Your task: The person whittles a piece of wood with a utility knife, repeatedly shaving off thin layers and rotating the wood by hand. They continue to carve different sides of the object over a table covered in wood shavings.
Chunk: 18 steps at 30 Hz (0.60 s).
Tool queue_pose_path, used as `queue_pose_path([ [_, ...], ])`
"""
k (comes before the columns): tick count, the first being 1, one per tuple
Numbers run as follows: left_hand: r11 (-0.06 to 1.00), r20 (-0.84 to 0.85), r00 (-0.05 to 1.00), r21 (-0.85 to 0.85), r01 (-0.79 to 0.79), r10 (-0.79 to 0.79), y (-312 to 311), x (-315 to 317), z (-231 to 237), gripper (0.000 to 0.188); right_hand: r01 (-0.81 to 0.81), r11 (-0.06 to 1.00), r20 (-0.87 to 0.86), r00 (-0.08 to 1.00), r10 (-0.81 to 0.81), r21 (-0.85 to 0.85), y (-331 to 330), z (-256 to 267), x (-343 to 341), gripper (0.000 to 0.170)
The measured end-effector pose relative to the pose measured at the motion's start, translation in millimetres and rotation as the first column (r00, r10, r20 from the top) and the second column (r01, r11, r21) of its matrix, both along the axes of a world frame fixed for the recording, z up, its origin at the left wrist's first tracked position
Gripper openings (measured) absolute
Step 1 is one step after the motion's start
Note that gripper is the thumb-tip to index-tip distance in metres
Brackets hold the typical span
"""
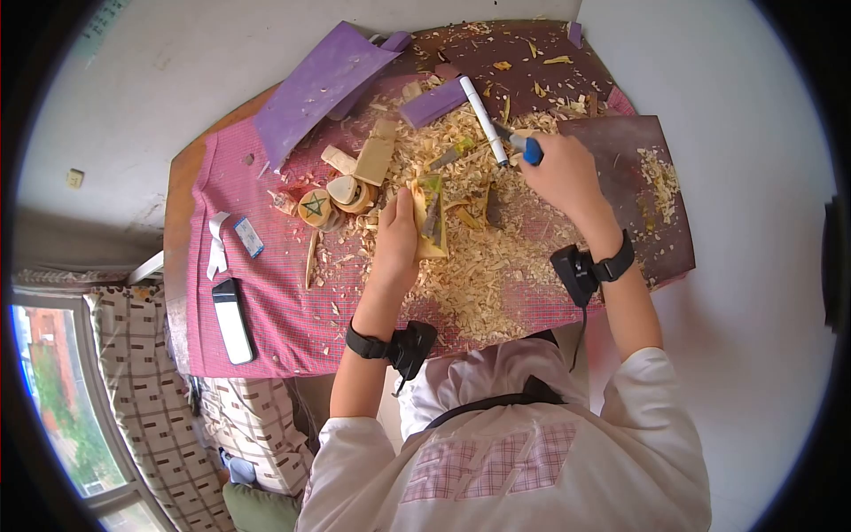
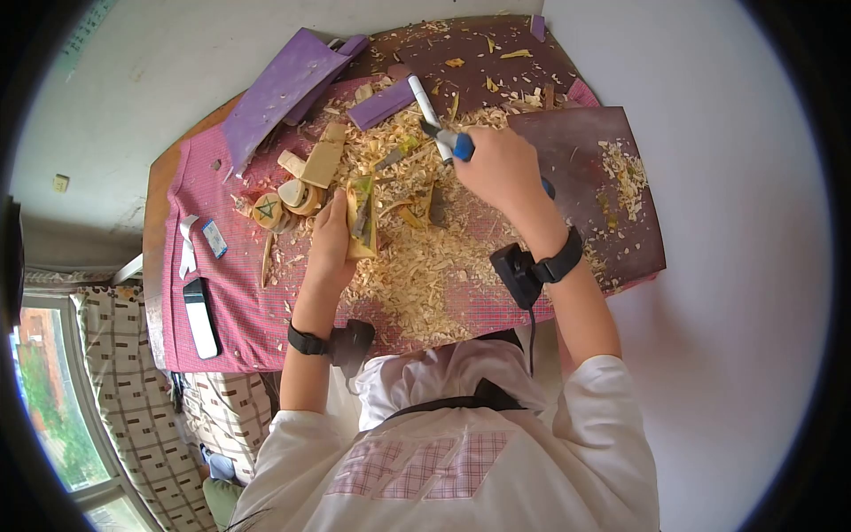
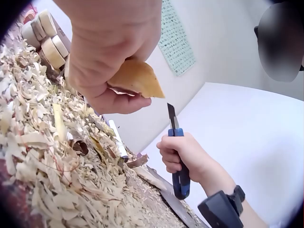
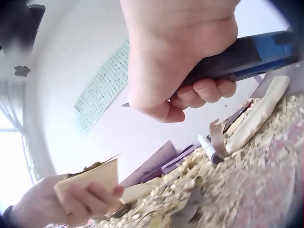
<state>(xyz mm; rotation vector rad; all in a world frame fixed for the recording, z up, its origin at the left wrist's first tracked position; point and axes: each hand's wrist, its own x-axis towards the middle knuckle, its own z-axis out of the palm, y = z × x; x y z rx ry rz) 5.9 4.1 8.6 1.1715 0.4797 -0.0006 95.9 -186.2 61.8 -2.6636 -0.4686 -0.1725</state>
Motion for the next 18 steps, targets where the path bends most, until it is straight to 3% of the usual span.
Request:
queue_pose_path([
  [1, 0.995, 0.000, 0.998, -0.083, -0.064, 0.064, 2, 2, 2, 0.038, -0.004, 1.000, 0.002, 1.000, 0.004, -0.004, 1, -3, -8, 0.013],
  [3, 0.995, -0.018, 0.998, -0.068, -0.067, 0.066, 5, 5, 2, 0.037, -0.248, 0.968, -0.020, 0.968, 0.250, 0.046, 3, -16, -24, 0.012],
  [6, 0.996, 0.001, 0.998, -0.064, -0.065, 0.065, 3, 4, 10, 0.036, -0.402, 0.915, -0.016, 0.915, 0.402, 0.020, 10, -29, -48, 0.011],
  [18, 0.995, 0.028, 0.995, -0.018, -0.098, 0.099, -4, 4, 9, 0.028, -0.481, 0.876, -0.058, 0.876, 0.479, -0.032, 16, -30, -61, 0.009],
])
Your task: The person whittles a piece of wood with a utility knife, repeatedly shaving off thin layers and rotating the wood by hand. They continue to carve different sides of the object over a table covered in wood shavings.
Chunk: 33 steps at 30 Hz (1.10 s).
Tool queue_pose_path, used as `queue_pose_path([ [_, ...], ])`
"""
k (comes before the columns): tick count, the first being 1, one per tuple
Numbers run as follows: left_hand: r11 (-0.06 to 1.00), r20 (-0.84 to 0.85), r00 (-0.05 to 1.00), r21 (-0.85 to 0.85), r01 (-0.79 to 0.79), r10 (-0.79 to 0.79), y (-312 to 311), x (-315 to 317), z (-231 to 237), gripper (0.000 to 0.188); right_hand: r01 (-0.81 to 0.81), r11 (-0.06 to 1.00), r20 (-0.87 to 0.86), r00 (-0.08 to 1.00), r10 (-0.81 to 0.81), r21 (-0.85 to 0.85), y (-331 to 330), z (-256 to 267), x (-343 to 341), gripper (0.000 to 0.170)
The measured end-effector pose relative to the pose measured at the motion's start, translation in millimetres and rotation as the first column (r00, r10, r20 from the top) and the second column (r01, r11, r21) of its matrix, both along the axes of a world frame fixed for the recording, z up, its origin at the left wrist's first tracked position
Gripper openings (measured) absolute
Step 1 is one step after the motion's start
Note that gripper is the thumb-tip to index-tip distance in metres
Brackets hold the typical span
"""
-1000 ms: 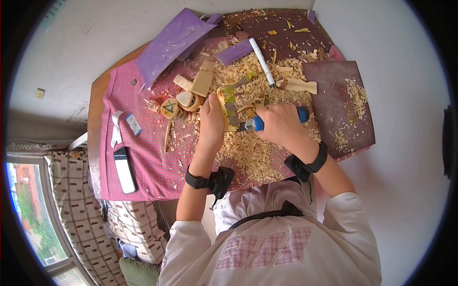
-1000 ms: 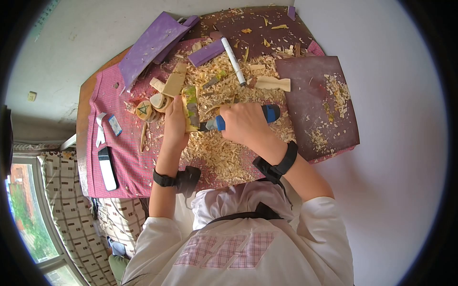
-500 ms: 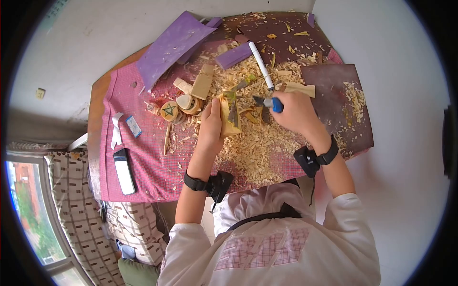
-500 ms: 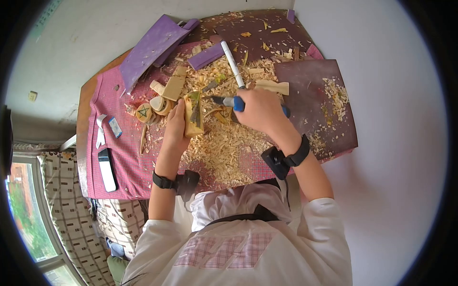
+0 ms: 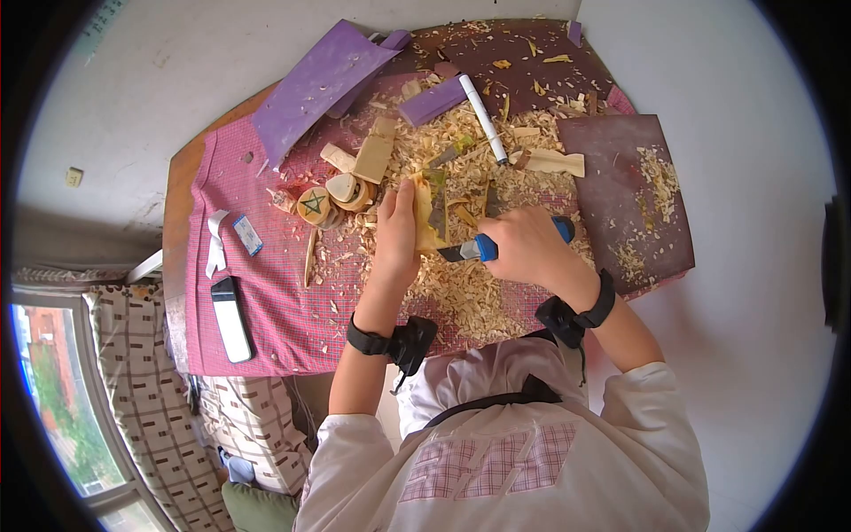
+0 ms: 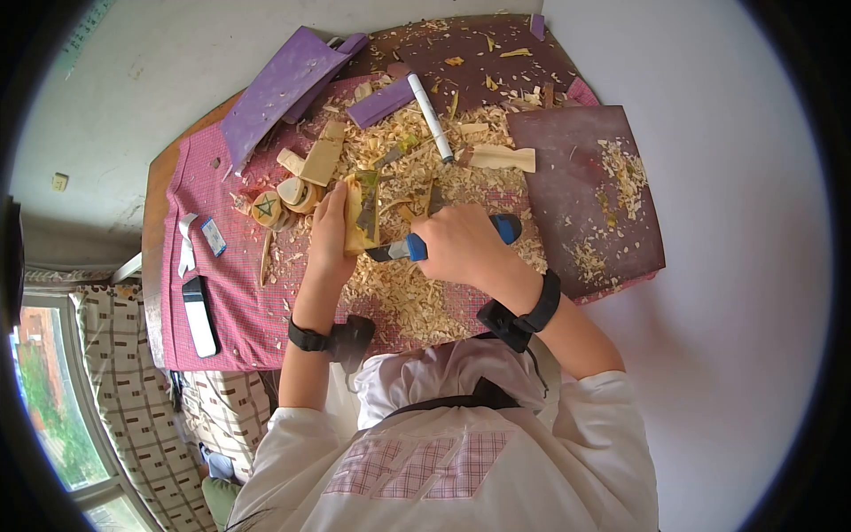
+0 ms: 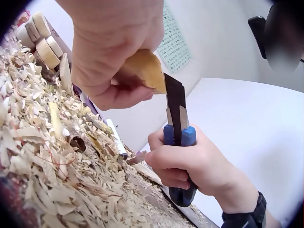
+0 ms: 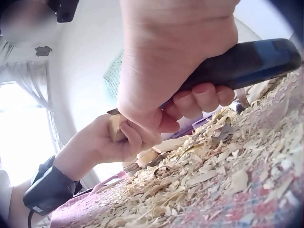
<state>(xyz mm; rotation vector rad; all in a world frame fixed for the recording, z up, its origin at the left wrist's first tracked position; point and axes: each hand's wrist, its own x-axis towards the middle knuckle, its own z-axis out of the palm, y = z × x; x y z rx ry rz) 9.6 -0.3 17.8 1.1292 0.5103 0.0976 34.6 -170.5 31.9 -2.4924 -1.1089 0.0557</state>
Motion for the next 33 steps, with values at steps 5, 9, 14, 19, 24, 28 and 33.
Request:
queue_pose_path([
  [5, 0.999, 0.053, 0.999, -0.032, -0.009, 0.011, 0, 0, -6, 0.025, 0.028, 0.998, -0.023, 0.999, -0.030, -0.062, 4, -3, -1, 0.010],
  [9, 0.999, 0.035, 0.999, -0.054, 0.004, -0.002, 7, 1, -12, 0.026, 0.093, 0.995, 0.009, 0.996, -0.093, -0.045, 8, -6, 1, 0.012],
  [14, 0.997, 0.070, 0.995, -0.016, 0.075, -0.073, 11, 4, 5, 0.027, 0.103, 0.992, 0.008, 0.995, -0.103, -0.068, 15, 2, 7, 0.013],
  [19, 0.997, 0.099, 0.992, -0.022, 0.079, -0.077, 17, 6, 15, 0.028, 0.140, 0.990, 0.056, 0.989, -0.139, -0.014, 24, 6, 13, 0.013],
  [24, 0.994, 0.056, 0.995, -0.057, 0.088, -0.085, 12, 11, 11, 0.031, 0.204, 0.979, 0.101, 0.974, -0.205, 0.026, 25, 3, 37, 0.012],
  [28, 0.990, 0.101, 0.985, 0.013, 0.140, -0.141, 20, 15, 23, 0.030, 0.218, 0.976, 0.083, 0.973, -0.218, -0.002, 33, 9, 42, 0.013],
  [33, 0.991, 0.115, 0.984, 0.021, 0.134, -0.135, 34, 18, 19, 0.031, 0.236, 0.971, 0.056, 0.970, -0.238, 0.039, 47, 6, 44, 0.015],
])
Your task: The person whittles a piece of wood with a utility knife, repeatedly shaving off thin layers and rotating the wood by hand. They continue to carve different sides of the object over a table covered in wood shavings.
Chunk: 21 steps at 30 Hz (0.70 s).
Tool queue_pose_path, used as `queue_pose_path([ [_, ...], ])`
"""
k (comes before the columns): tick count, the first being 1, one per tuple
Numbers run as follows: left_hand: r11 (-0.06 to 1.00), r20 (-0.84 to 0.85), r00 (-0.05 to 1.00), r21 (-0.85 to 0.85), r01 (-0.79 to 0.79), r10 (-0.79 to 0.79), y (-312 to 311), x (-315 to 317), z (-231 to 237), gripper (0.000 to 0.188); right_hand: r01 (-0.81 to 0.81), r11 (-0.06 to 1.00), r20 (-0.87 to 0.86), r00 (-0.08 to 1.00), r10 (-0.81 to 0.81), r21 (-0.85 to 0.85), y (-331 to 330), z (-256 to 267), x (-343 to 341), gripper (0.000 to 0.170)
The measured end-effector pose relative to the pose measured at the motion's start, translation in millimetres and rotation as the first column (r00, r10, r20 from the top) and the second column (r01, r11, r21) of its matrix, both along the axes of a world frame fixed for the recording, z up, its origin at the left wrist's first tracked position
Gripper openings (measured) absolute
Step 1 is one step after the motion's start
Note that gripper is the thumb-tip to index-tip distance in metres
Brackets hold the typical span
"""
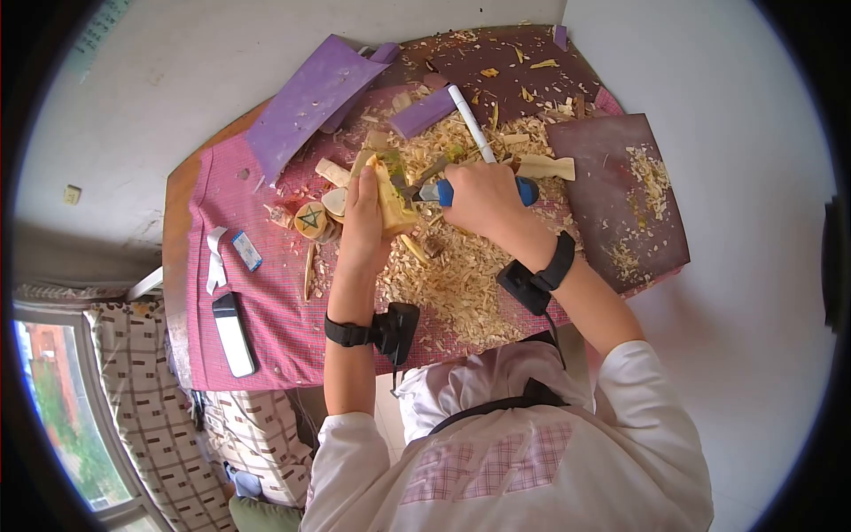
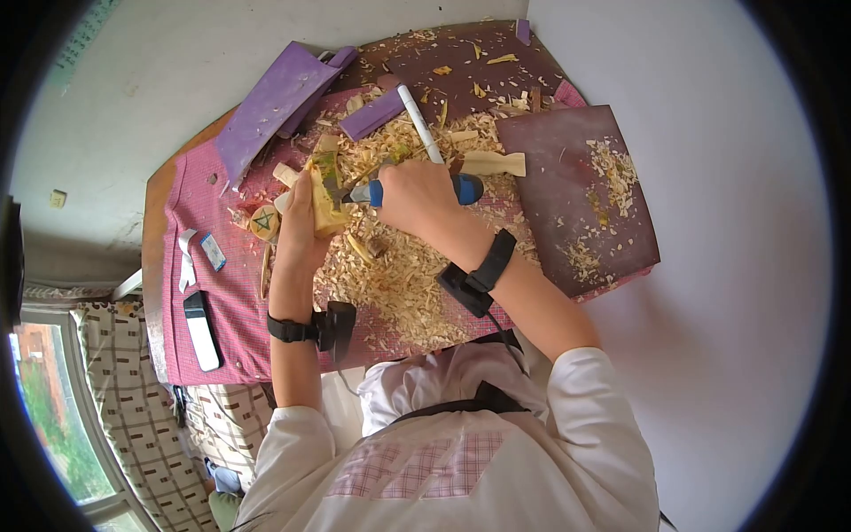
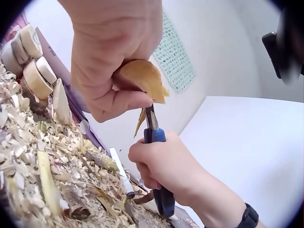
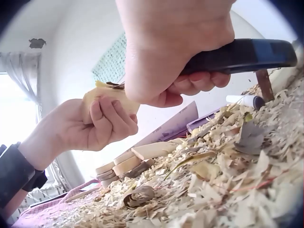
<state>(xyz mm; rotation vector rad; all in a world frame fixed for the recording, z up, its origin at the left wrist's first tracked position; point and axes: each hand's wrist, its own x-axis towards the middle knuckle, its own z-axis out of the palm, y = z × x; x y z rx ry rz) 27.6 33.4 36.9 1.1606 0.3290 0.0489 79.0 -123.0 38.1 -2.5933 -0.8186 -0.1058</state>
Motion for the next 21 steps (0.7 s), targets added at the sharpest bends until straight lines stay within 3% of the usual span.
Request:
queue_pose_path([
  [6, 0.997, -0.069, 0.994, -0.002, -0.080, 0.080, 9, 2, 7, 0.032, 0.048, 0.999, 0.025, 0.999, -0.049, 0.017, 19, 11, -1, 0.009],
  [16, 0.935, 0.127, 0.929, 0.026, -0.354, 0.348, 5, 14, 17, 0.033, 0.148, 0.982, 0.049, 0.987, -0.155, 0.119, 36, 21, -6, 0.020],
  [18, 0.980, 0.118, 0.974, 0.013, -0.197, 0.195, 12, 9, 17, 0.032, 0.132, 0.984, 0.061, 0.988, -0.140, 0.121, 33, 20, -5, 0.020],
  [19, 0.980, 0.119, 0.974, 0.012, -0.198, 0.195, 16, 5, 17, 0.032, 0.183, 0.968, 0.087, 0.976, -0.200, 0.174, 31, 14, 1, 0.018],
  [20, 0.994, 0.018, 0.996, -0.066, 0.083, -0.082, 19, -1, 16, 0.032, 0.232, 0.946, 0.110, 0.959, -0.262, 0.228, 27, 11, 10, 0.016],
  [21, 0.923, -0.056, 0.931, -0.169, 0.346, -0.360, 20, -8, 15, 0.032, 0.329, 0.925, 0.155, 0.920, -0.359, 0.193, 17, 13, 26, 0.015],
])
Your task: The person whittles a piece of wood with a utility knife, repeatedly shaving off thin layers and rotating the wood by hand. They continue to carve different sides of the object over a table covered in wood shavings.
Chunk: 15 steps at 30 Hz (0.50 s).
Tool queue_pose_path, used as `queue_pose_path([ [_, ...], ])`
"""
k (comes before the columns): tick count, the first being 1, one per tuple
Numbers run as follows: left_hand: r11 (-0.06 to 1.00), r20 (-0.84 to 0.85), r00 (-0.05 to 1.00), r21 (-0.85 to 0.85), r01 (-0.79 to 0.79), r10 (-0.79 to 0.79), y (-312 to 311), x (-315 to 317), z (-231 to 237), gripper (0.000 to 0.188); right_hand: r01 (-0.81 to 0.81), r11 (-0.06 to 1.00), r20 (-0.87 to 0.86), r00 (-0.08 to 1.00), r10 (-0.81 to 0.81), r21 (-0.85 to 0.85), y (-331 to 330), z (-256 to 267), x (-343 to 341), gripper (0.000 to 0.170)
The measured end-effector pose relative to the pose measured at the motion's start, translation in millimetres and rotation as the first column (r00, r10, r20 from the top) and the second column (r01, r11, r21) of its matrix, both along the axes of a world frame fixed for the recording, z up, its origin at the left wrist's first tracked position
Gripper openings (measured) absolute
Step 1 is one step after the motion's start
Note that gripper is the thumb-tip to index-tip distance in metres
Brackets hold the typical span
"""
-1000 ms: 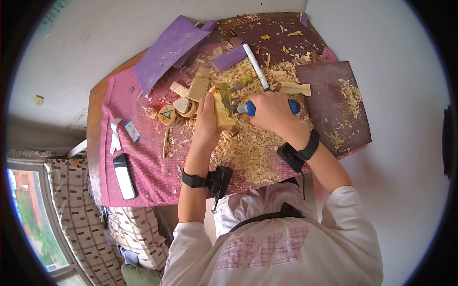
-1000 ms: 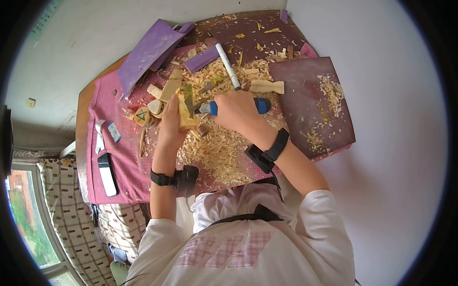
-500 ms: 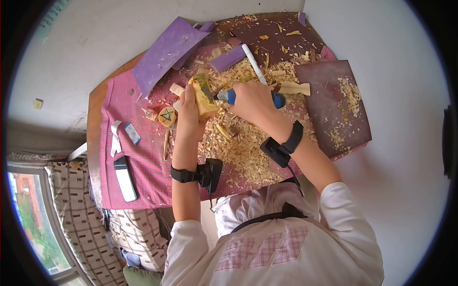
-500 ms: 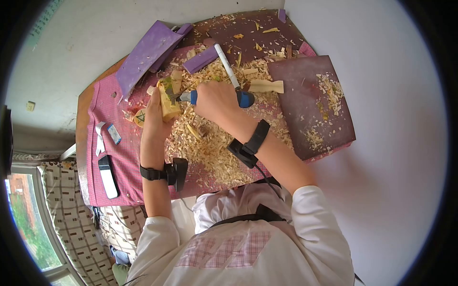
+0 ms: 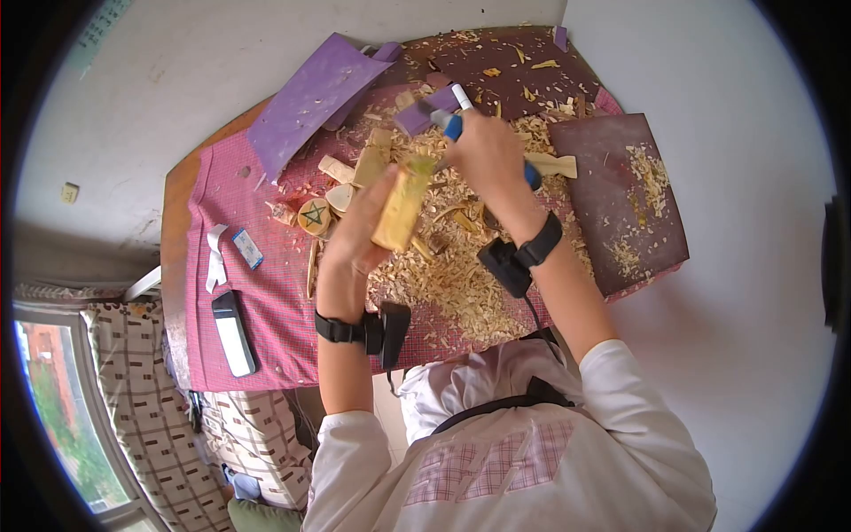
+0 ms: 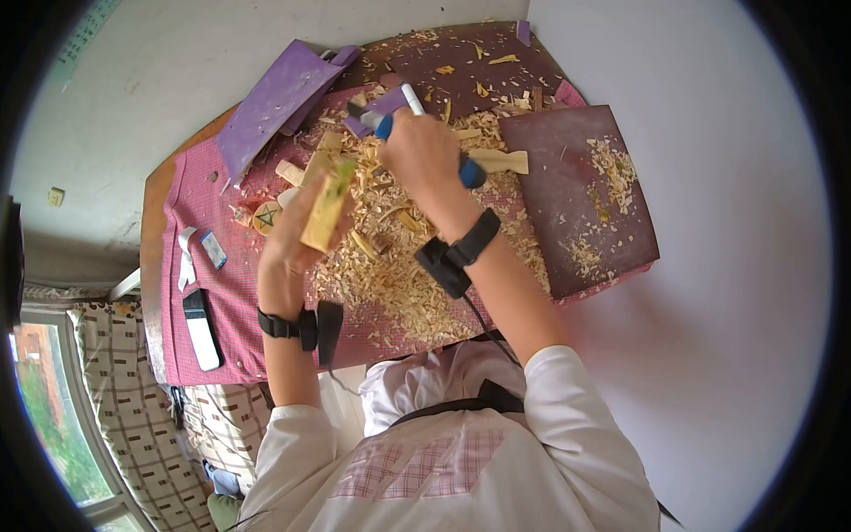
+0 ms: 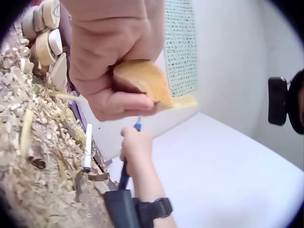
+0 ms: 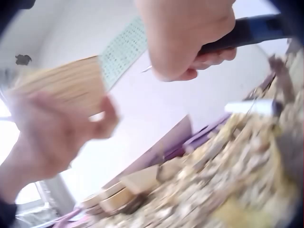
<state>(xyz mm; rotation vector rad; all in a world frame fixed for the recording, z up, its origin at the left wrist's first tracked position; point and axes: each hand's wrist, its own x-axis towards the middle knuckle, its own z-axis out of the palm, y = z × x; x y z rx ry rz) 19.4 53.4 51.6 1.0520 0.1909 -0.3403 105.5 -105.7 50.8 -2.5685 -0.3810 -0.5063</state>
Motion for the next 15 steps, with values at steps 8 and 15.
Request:
queue_pose_path([
  [8, 0.894, 0.048, 0.897, 0.075, -0.441, 0.438, -9, 3, -17, 0.026, -0.215, 0.976, -0.214, 0.953, 0.216, 0.028, -36, 31, 2, 0.022],
  [15, 0.875, 0.038, 0.876, 0.039, -0.482, 0.481, -20, 2, -28, 0.025, -0.517, 0.793, -0.114, 0.811, 0.574, 0.323, -28, 20, -56, 0.022],
])
